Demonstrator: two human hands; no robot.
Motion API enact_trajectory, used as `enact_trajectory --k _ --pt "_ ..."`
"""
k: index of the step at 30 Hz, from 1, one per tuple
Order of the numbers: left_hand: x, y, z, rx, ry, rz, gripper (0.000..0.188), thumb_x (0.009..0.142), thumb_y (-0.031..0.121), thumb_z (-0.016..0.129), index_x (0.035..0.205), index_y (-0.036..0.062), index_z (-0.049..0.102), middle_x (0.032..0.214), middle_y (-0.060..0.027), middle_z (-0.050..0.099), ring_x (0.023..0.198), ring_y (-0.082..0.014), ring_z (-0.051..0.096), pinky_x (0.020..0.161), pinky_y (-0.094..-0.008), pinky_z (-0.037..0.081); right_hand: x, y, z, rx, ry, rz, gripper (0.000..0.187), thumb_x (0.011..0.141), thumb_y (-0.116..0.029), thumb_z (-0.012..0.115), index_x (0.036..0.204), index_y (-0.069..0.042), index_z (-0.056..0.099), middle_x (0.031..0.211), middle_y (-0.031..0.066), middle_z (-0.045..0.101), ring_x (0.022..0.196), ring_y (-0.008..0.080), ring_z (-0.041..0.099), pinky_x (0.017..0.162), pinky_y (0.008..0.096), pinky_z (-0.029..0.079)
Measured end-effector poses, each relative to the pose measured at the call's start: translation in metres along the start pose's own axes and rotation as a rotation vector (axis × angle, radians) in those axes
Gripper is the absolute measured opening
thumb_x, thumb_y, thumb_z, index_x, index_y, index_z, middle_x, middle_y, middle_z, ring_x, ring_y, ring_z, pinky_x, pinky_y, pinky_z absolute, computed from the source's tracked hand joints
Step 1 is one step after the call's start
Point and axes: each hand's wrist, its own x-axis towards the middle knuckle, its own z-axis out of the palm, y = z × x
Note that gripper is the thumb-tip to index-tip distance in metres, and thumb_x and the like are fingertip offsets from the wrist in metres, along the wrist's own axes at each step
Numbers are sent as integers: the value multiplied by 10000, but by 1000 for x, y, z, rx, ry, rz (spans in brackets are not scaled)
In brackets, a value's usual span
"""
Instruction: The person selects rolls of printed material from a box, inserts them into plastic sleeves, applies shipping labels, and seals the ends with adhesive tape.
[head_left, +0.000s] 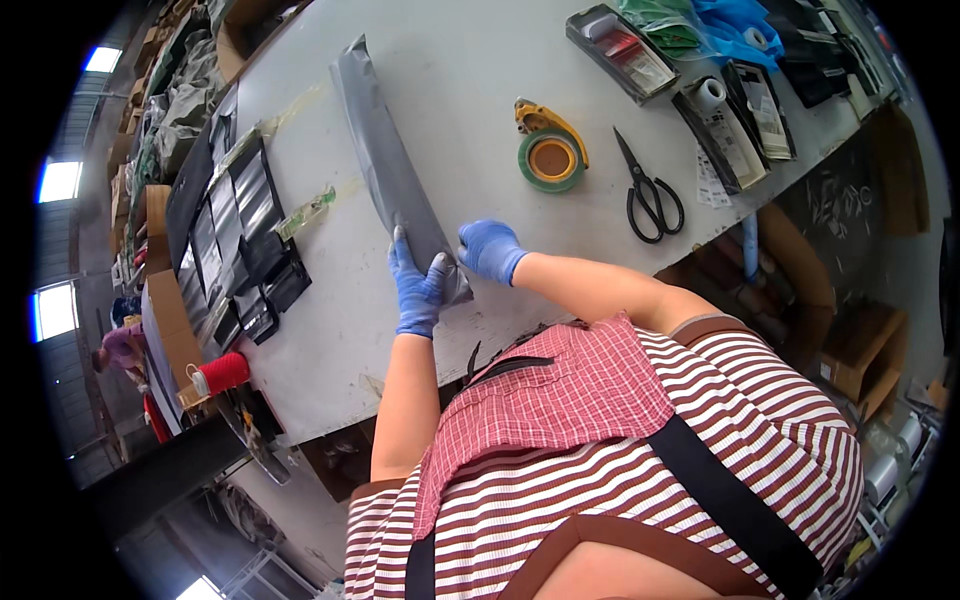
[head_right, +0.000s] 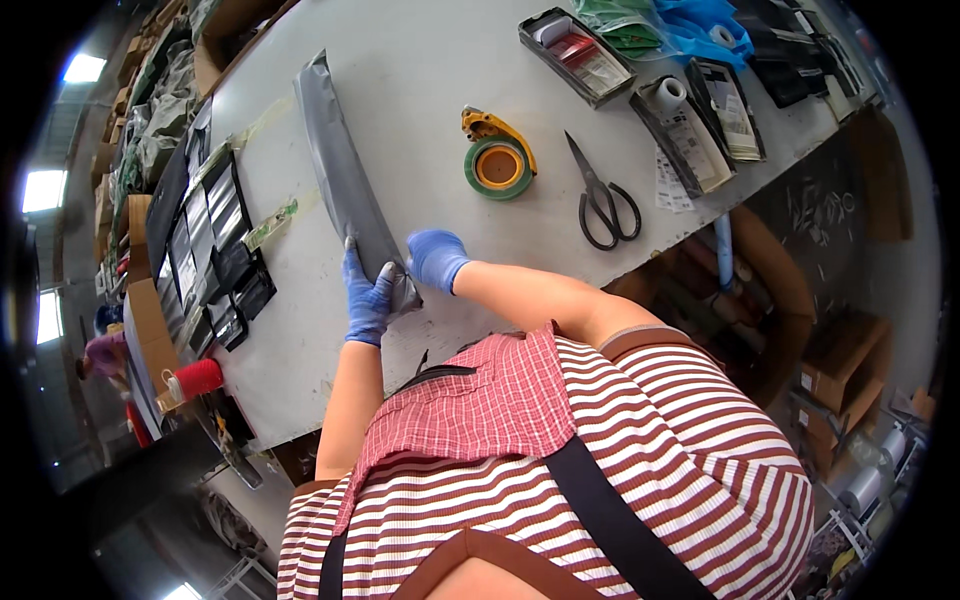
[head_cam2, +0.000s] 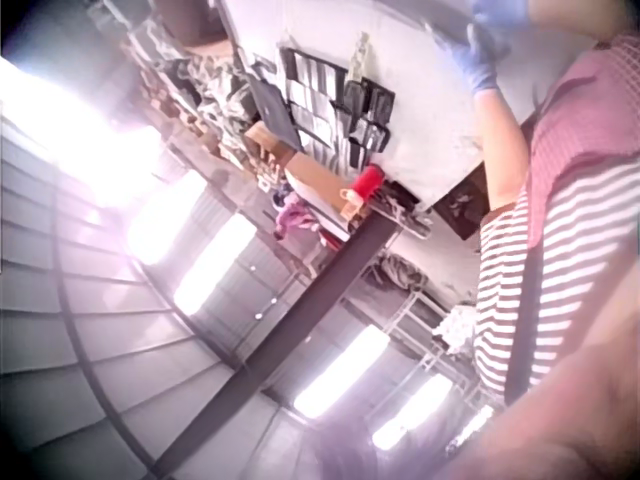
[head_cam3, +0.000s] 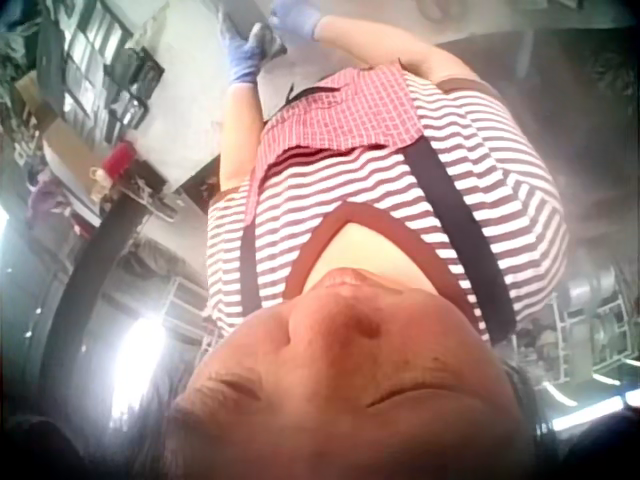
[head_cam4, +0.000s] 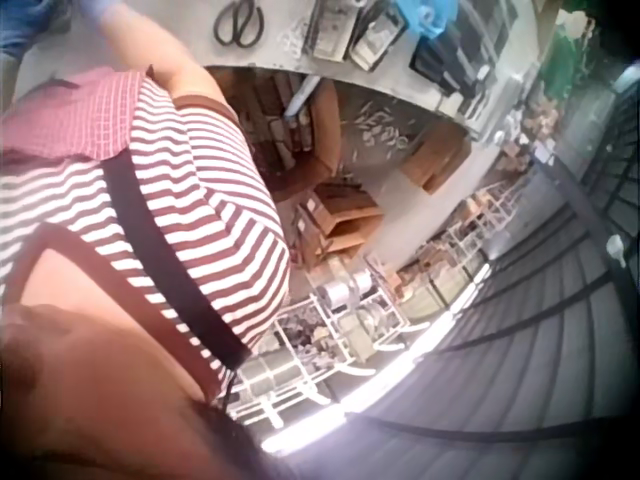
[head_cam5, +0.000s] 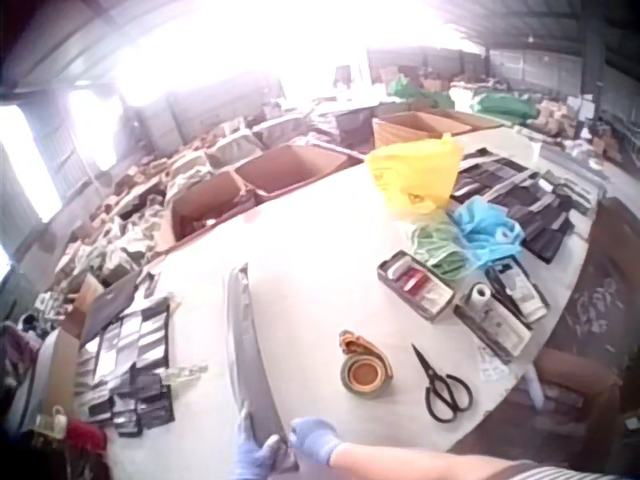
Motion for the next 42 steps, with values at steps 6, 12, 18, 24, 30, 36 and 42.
enact_trajectory --k 6,12,18,24,30,36,42 --pt "1 -15 -5 -207 -25 -49 895 772 203 753 1496 53 249 1461 -221 316 1351 -355 341 1126 -405 301 -6 37 -29 -138 155 -126 140 829 -174 594 883 -60 655 876 207 660 820 380 642 755 453 520" --pt "1 -3 6 102 29 91 972 688 196 811 1483 50 270 1450 -238 344 1346 -365 351 1135 -409 287 -103 99 -97 216 107 -200 225 836 -247 613 863 -23 625 830 201 643 769 401 608 699 445 496" --pt "-1 70 20 475 -1 -182 1120 632 172 824 1527 169 150 1441 -345 278 1328 -457 341 1120 -449 307 -245 177 -134 -267 -305 582 264 771 -220 615 916 -7 673 915 239 663 853 389 645 775 458 516" --pt "0 63 20 414 -8 -119 1096 639 96 798 1527 138 157 1424 -296 325 1313 -428 367 1106 -448 321 -290 286 -78 39 187 766 368 731 -180 671 1059 -15 661 1011 248 662 920 414 634 818 452 518" --pt "0 59 23 449 22 -96 1036 660 29 784 1514 68 200 1434 -236 353 1304 -374 387 1114 -405 309 -282 292 -131 -5 349 619 275 787 -275 664 896 -23 676 917 225 666 876 399 636 802 455 509" --pt "2 43 27 416 54 -157 1012 712 35 765 1515 16 149 1504 -215 299 1343 -306 370 1129 -359 287 -271 284 -200 124 228 685 289 768 -213 653 969 -5 642 868 208 675 862 380 650 799 432 523" --pt "3 48 28 324 36 -222 1003 702 79 756 1506 -1 162 1504 -225 321 1376 -336 347 1150 -357 262 -279 311 -210 52 164 566 347 772 -203 645 1057 -6 645 981 220 672 902 372 655 817 412 526"
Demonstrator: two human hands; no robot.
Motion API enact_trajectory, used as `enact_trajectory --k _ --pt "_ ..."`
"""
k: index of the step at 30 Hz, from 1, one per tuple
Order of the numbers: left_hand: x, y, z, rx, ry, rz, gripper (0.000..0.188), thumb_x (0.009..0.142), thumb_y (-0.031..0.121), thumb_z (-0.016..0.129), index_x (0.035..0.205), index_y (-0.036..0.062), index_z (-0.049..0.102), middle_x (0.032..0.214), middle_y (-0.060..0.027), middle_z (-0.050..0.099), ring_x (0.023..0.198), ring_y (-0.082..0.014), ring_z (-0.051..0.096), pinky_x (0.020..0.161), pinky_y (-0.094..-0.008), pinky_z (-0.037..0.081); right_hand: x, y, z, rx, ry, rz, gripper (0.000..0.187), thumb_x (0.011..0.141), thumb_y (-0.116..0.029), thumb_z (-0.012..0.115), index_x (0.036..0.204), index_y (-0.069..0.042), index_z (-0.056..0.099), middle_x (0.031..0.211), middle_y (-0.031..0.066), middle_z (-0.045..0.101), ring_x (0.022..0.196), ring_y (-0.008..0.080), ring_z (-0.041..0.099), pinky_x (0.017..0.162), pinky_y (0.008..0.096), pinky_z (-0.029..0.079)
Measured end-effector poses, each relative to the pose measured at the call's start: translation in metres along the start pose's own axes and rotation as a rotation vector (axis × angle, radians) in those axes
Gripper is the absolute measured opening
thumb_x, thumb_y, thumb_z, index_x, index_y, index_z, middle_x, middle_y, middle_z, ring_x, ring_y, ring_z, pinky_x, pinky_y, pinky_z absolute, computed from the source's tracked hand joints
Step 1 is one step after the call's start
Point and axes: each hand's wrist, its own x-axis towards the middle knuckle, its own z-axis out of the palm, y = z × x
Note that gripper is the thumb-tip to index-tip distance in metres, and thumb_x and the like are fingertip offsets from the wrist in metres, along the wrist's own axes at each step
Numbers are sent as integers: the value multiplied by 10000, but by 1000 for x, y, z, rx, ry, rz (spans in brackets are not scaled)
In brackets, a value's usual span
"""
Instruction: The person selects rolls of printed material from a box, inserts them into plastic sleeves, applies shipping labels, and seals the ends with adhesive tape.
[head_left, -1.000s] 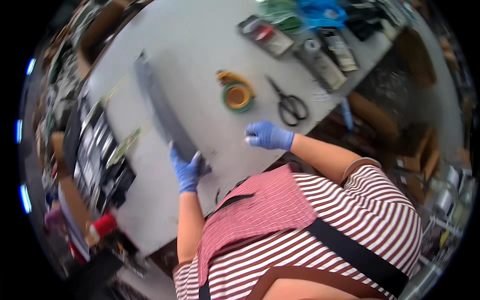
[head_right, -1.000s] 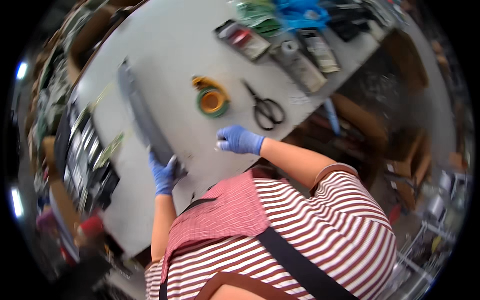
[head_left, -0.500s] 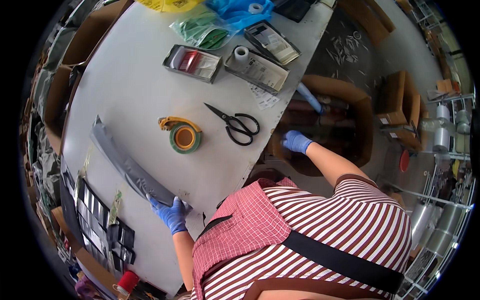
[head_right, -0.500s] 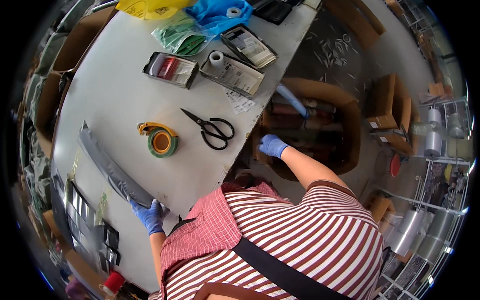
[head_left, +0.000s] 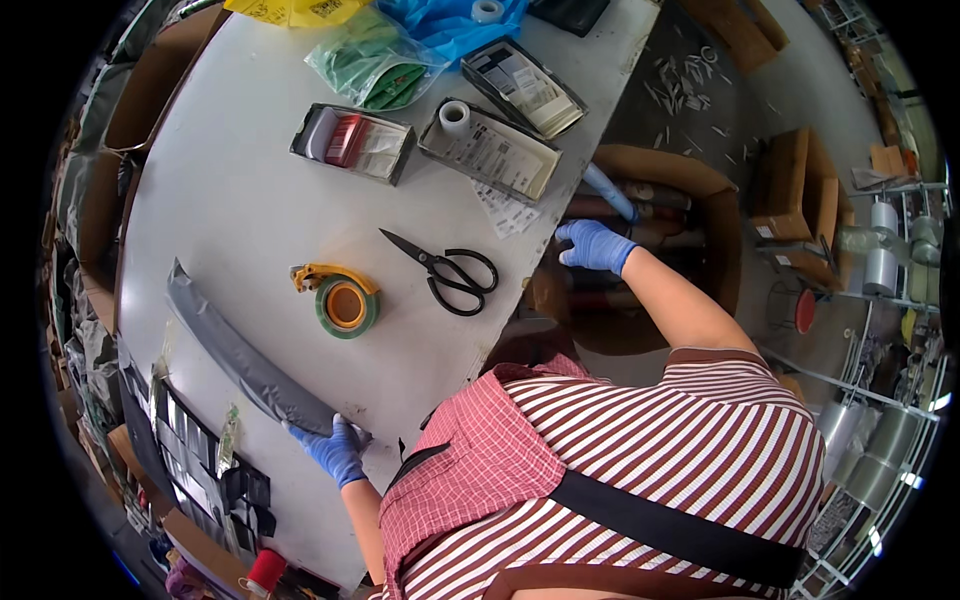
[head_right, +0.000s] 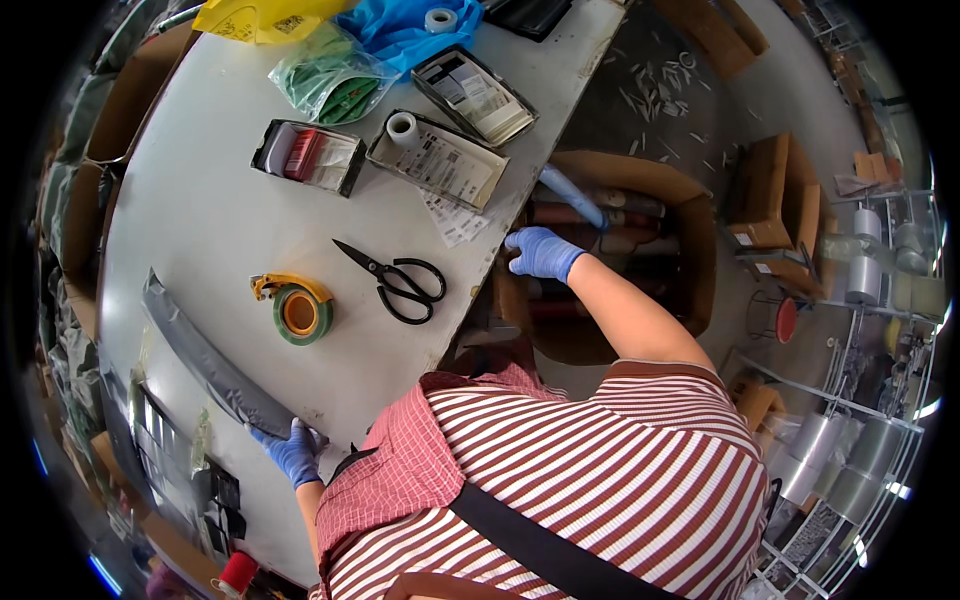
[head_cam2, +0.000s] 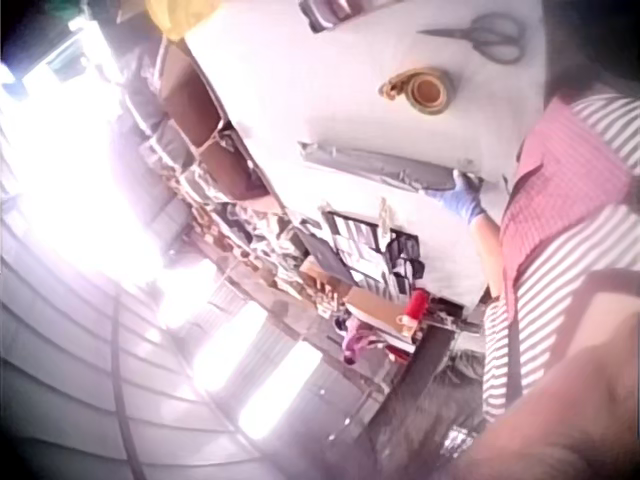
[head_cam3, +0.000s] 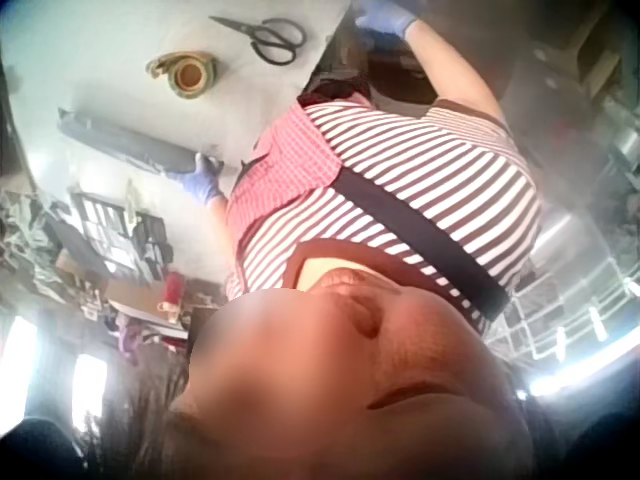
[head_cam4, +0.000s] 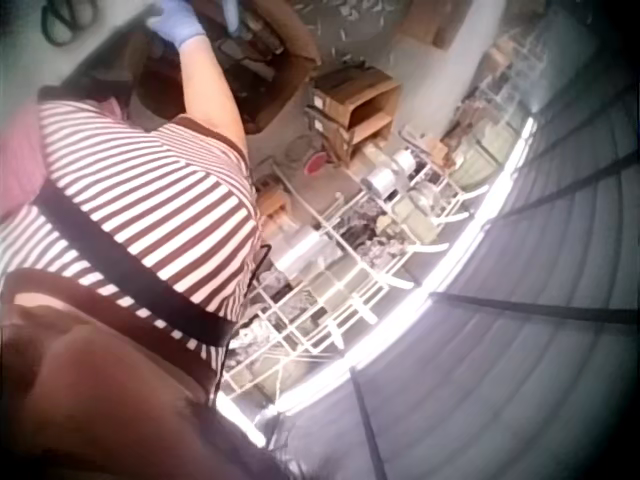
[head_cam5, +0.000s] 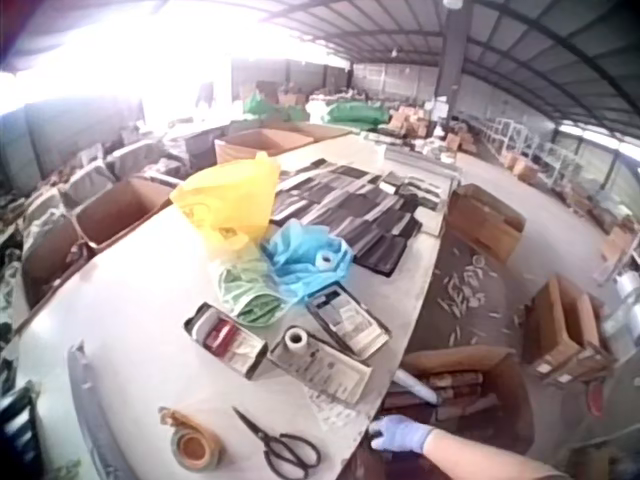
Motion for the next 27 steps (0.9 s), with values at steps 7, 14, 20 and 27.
enact_trajectory --k 7,14,20,27 --pt "-6 21 -3 120 29 24 993 706 62 748 1504 -9 161 1501 -226 324 1374 -330 351 1150 -357 261 0 -4 -39 -75 -55 89 219 820 -204 645 929 -15 655 807 188 678 776 367 651 747 423 521" --pt "-10 34 -1 26 1 -35 971 721 15 730 1501 -29 154 1493 -213 336 1341 -305 391 1140 -345 277 10 -33 -107 -92 182 -165 165 833 -161 640 927 -26 644 719 149 652 684 299 652 680 395 522" --pt "-5 23 3 -14 14 -57 965 722 -35 711 1503 -29 143 1480 -197 354 1317 -279 418 1128 -338 298 43 -81 -140 -31 199 -93 216 820 -214 632 991 -88 669 909 157 681 862 330 657 785 416 519" --pt "-10 42 -1 -111 -24 -115 962 718 -20 721 1500 -26 161 1477 -195 366 1318 -282 417 1128 -337 296 98 -99 -103 -413 79 -8 241 803 -186 666 998 -44 676 913 198 682 929 335 659 795 433 528"
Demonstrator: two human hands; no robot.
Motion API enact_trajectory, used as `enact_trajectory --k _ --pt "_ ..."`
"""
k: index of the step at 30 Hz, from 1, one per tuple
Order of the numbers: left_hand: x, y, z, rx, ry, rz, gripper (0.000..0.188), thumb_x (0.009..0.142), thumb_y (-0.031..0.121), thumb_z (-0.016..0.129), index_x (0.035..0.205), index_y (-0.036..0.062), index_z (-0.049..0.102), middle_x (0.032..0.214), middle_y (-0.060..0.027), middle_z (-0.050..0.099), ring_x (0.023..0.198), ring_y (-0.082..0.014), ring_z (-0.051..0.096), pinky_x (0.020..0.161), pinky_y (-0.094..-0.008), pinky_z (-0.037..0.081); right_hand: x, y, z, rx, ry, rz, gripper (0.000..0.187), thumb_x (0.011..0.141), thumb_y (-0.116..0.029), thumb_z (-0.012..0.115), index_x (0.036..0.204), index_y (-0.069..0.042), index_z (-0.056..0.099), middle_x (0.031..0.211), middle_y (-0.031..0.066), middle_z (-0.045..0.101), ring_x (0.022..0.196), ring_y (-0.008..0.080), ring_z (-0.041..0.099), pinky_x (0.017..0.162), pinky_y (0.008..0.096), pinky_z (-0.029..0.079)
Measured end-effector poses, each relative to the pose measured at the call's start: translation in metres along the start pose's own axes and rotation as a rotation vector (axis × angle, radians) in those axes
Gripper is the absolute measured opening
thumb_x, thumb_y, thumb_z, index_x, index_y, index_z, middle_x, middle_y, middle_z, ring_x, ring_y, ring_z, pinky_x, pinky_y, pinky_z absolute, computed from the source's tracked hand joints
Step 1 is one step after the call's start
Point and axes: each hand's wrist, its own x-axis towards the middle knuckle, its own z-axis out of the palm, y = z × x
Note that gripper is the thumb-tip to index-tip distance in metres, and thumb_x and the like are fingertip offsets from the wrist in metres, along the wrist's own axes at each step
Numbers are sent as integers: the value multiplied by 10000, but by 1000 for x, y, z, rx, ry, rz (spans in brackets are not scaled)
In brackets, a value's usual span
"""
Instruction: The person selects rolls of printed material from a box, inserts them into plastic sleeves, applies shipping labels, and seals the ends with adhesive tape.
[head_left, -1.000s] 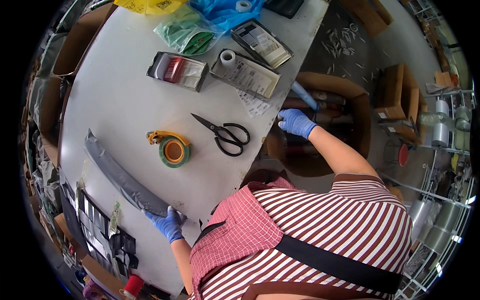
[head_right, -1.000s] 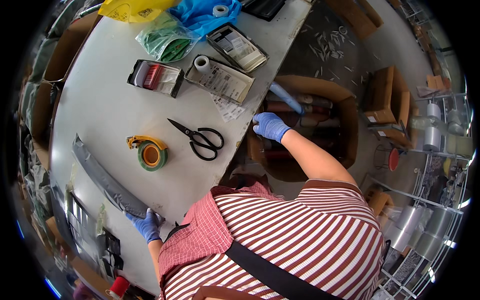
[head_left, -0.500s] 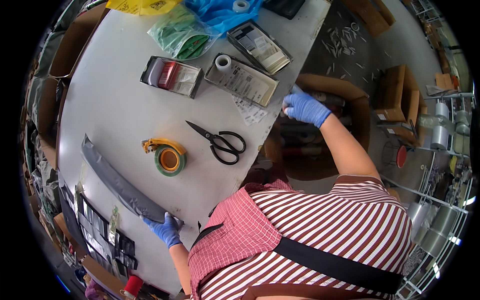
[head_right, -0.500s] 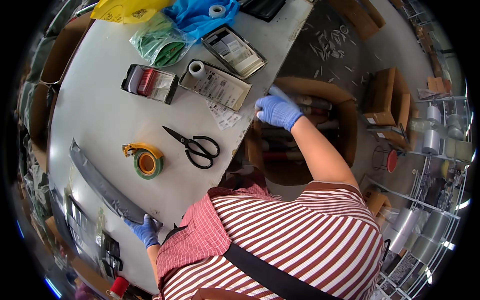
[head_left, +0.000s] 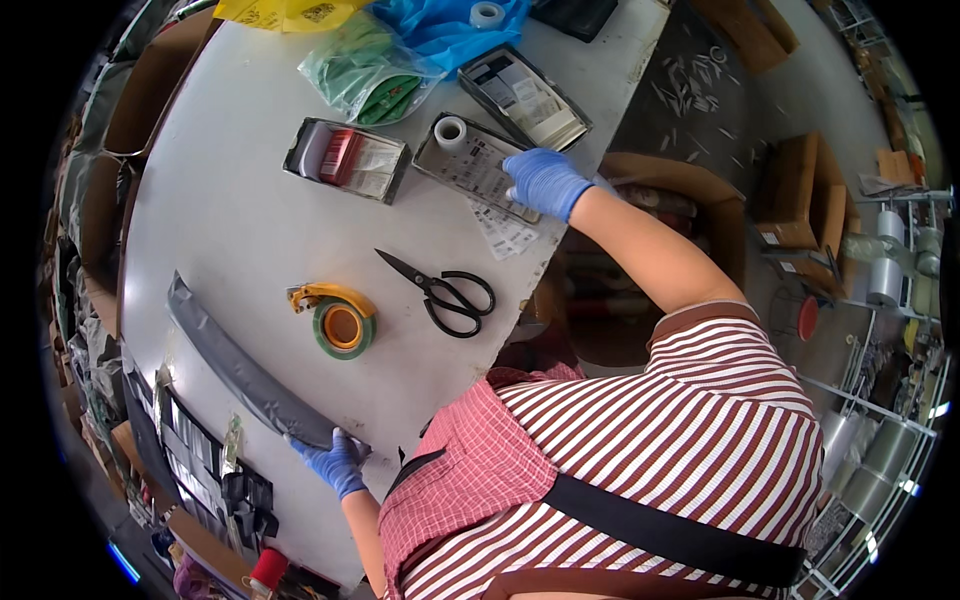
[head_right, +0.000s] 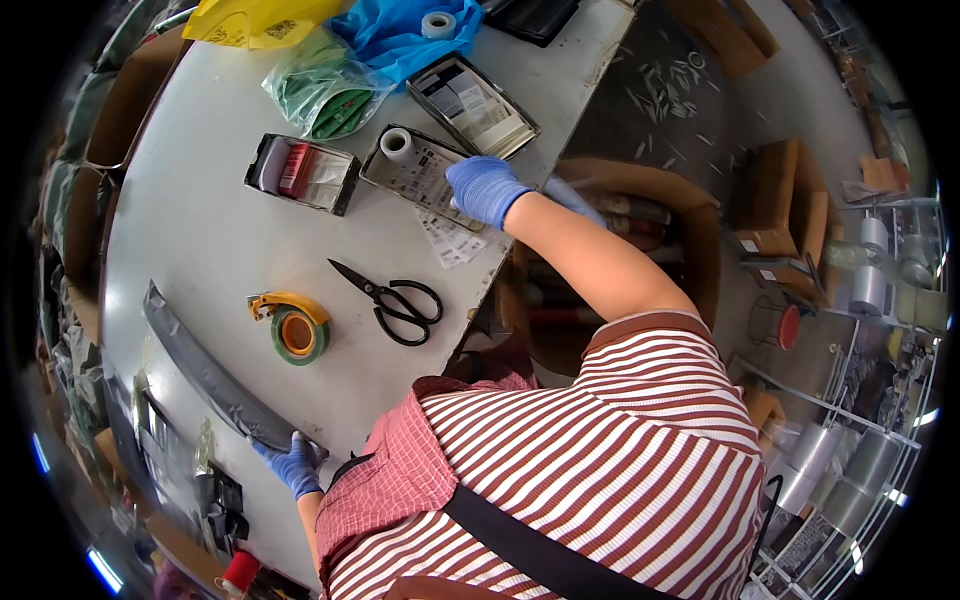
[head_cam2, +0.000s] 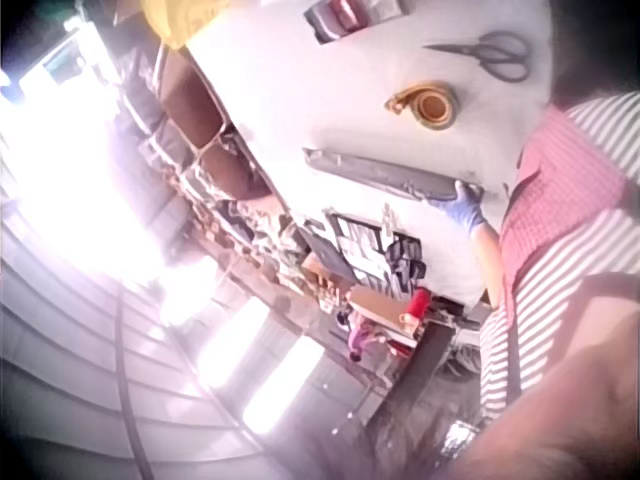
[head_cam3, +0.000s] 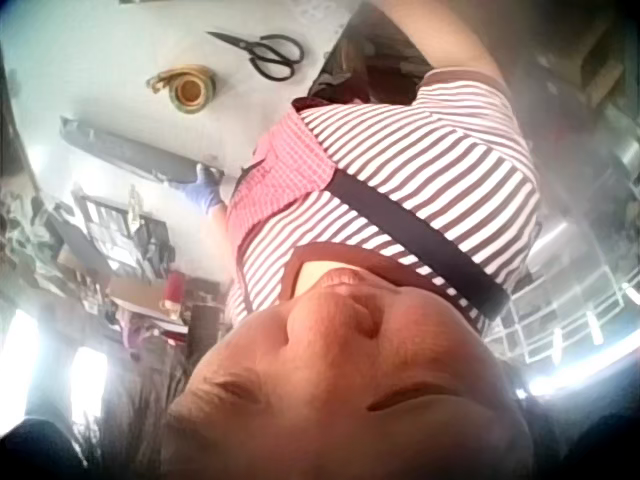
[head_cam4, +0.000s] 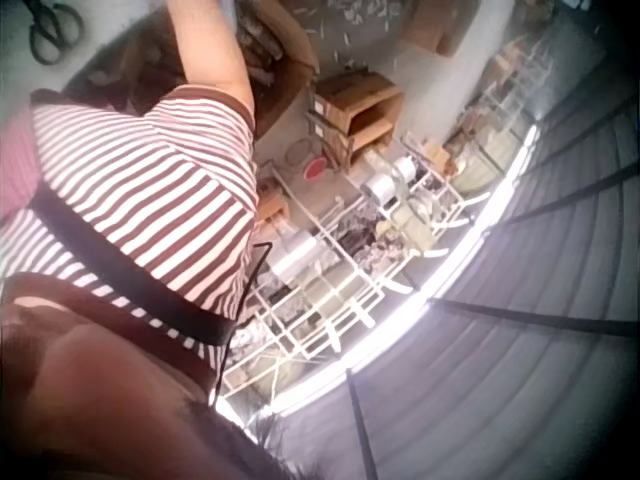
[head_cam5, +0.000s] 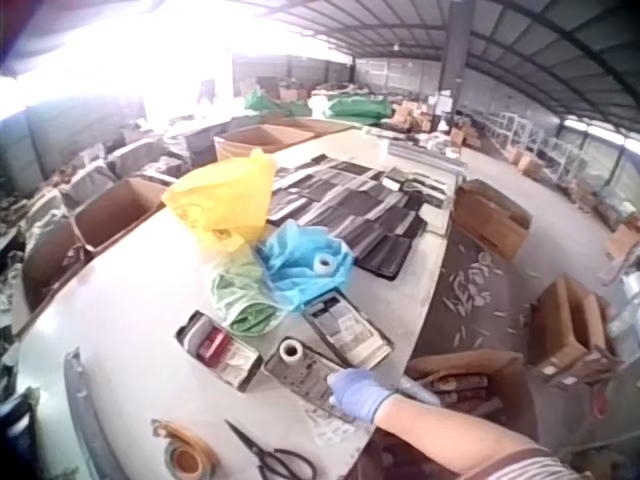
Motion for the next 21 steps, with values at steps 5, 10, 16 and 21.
enact_trajectory --k 5,10,16,21 --pt "14 -37 2 135 86 130 944 709 -71 701 1499 -18 187 1446 -175 395 1270 -271 446 1097 -342 337 10 -1 33 -12 188 36 168 809 -126 645 938 -38 706 1012 190 668 944 344 665 801 428 544" --pt "15 -37 3 134 100 156 942 708 -85 691 1501 -14 187 1454 -171 381 1267 -268 446 1097 -341 338 13 4 41 -102 153 7 187 820 -111 626 974 -53 714 1042 186 662 973 337 660 799 420 553" --pt "17 -44 4 130 113 134 947 703 -81 702 1501 -8 197 1451 -169 384 1263 -272 447 1100 -339 335 13 2 32 -10 140 17 231 796 -191 703 978 -48 711 1035 188 664 978 353 652 828 430 540" --pt "16 -40 1 148 96 176 958 694 -58 734 1498 9 219 1425 -176 417 1255 -287 453 1096 -355 341 17 4 34 -2 147 9 262 783 -220 729 983 -51 712 1043 195 667 994 350 648 840 433 535"
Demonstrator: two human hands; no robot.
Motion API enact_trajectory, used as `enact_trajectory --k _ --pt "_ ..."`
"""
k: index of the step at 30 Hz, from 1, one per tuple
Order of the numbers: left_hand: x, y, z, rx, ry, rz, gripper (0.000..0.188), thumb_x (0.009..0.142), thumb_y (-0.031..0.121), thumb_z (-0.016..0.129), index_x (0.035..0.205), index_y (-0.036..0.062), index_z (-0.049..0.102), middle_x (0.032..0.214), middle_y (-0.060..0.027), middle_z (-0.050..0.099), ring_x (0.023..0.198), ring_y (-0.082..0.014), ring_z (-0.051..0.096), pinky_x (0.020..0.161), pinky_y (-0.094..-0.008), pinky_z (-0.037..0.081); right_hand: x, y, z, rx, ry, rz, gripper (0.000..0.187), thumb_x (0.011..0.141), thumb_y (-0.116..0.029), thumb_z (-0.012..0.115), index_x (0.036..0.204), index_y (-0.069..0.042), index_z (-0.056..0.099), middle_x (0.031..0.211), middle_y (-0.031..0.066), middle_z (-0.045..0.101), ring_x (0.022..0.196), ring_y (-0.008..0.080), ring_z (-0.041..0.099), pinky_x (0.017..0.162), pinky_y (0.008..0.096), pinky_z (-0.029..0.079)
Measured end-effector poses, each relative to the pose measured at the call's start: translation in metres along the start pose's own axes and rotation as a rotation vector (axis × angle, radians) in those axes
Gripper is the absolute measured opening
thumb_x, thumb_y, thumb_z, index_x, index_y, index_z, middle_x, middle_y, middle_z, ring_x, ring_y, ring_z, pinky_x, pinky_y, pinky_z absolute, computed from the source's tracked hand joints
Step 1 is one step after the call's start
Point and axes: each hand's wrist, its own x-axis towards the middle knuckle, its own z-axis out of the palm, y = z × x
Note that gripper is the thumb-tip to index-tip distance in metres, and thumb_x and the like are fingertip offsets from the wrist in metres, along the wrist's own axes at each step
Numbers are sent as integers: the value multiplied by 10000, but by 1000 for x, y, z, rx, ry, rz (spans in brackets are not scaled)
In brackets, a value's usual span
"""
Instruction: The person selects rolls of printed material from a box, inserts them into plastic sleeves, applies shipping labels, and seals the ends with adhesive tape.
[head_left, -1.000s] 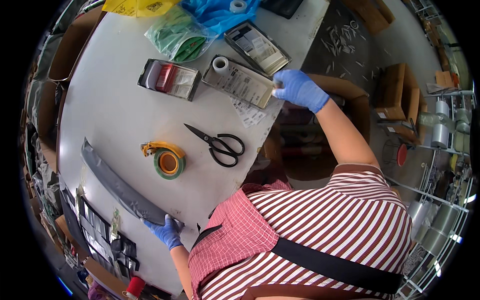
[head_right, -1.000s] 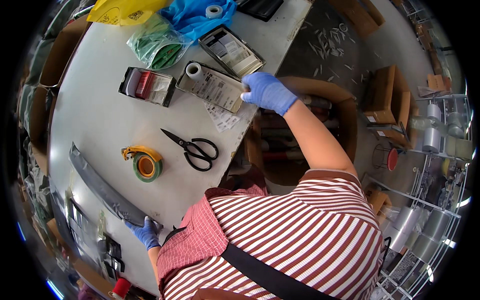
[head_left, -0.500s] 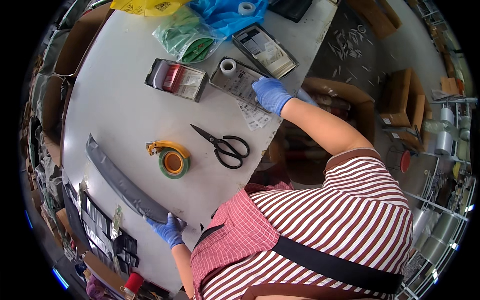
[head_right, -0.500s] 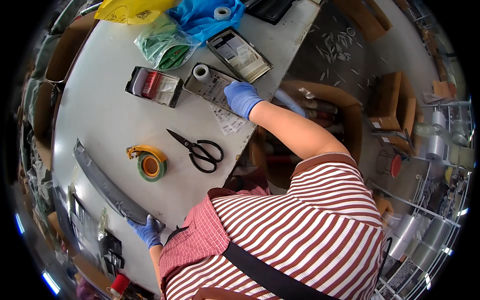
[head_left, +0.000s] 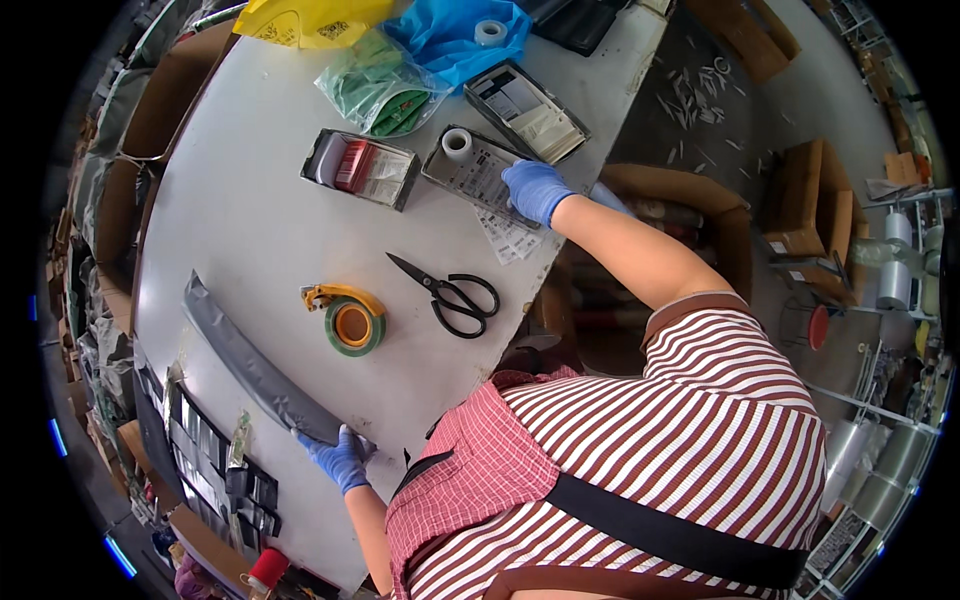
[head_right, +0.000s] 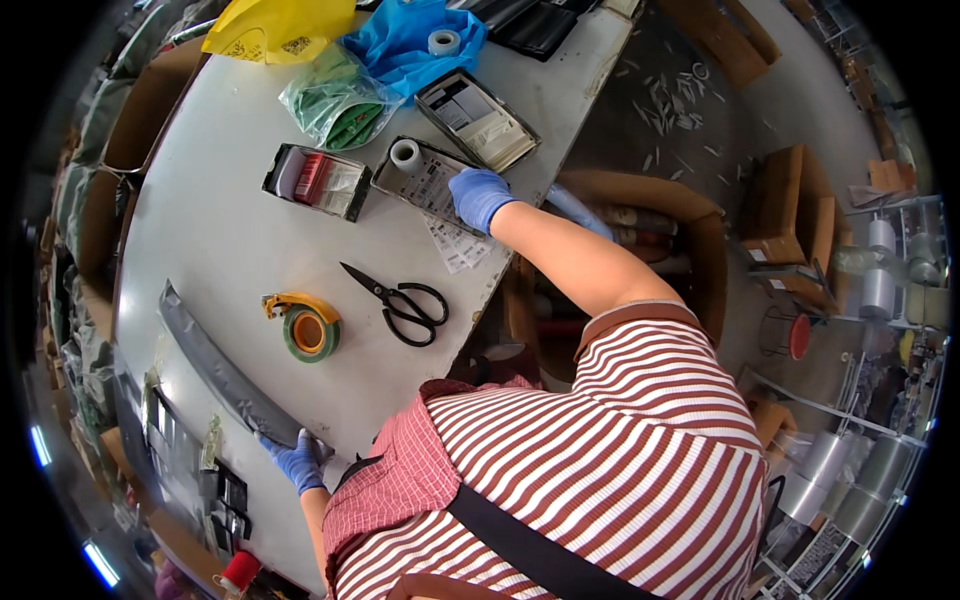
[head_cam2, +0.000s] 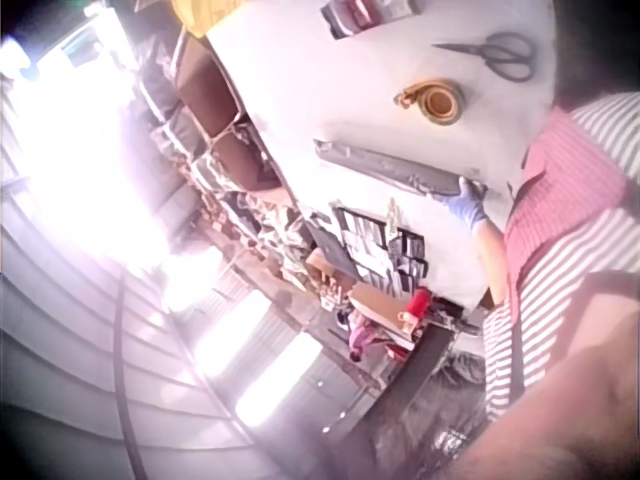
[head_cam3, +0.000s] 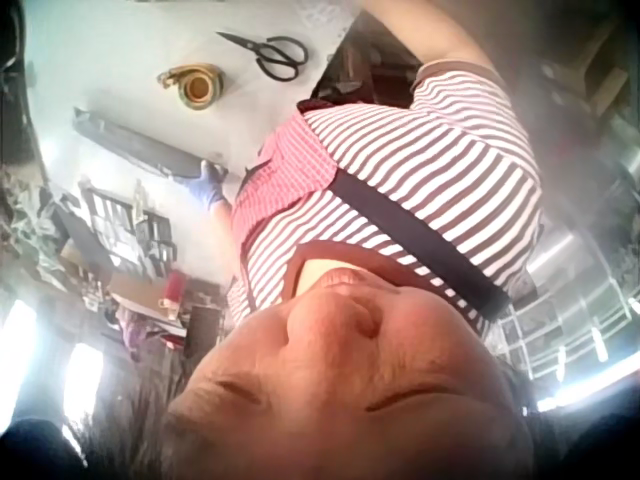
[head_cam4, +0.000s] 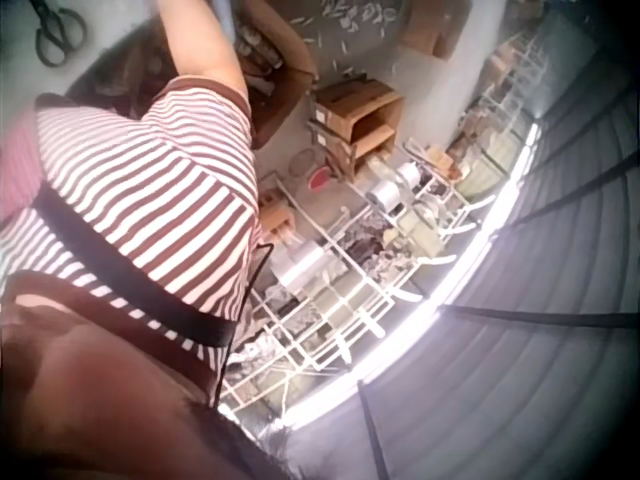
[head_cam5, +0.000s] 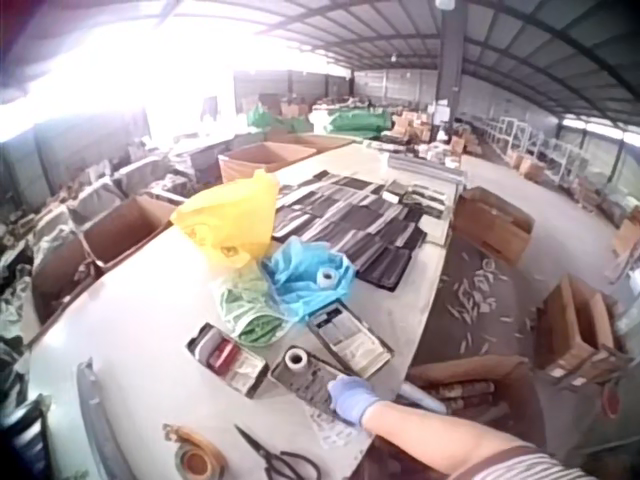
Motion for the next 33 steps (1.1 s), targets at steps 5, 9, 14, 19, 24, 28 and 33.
enact_trajectory --k 5,9,14,19,24,28,33 --pt "1 -2 -2 -34 -6 -14 966 693 -32 755 1499 19 224 1419 -179 422 1252 -293 454 1090 -359 348 7 0 5 -62 -99 11 264 783 -221 732 989 -57 715 1051 202 669 1008 339 647 835 433 534" --pt "-5 7 -5 -166 -44 -40 977 698 -28 759 1508 49 219 1411 -179 425 1239 -297 460 1078 -364 360 -1 -5 1 62 -41 52 267 788 -223 729 992 -52 704 1041 189 679 1008 346 646 841 436 529" --pt "-4 4 -3 -105 -44 -39 974 711 -29 749 1515 63 207 1397 -182 430 1230 -297 463 1066 -373 374 4 -2 -1 127 12 51 261 801 -218 716 996 -46 685 1032 193 678 1004 357 645 845 446 525" --pt "0 -9 -10 -197 -95 -4 948 733 20 750 1506 24 200 1426 -181 412 1274 -299 442 1098 -365 340 11 6 10 51 -41 -15 197 839 -184 631 983 -59 682 969 199 680 941 358 659 818 443 532" --pt "-6 87 -39 -158 4 130 608 850 45 652 1405 1 408 1353 -142 499 1222 -260 495 1055 -376 388 -47 -42 -36 425 434 -124 125 813 -183 621 834 -61 640 789 172 658 801 353 650 735 462 524" --pt "-51 207 -24 -683 -614 113 389 911 68 607 1286 -4 534 1153 -107 624 1064 -200 580 970 -331 438 -113 -135 -20 732 273 -599 217 796 -272 643 853 -64 629 814 156 627 788 332 626 706 428 509" --pt "-60 207 1 -785 -751 -42 272 956 205 610 1107 -20 630 970 -68 671 851 -131 604 784 -286 499 -147 -182 -4 878 57 -684 276 815 -277 670 946 -38 630 884 167 635 816 343 639 743 416 525"
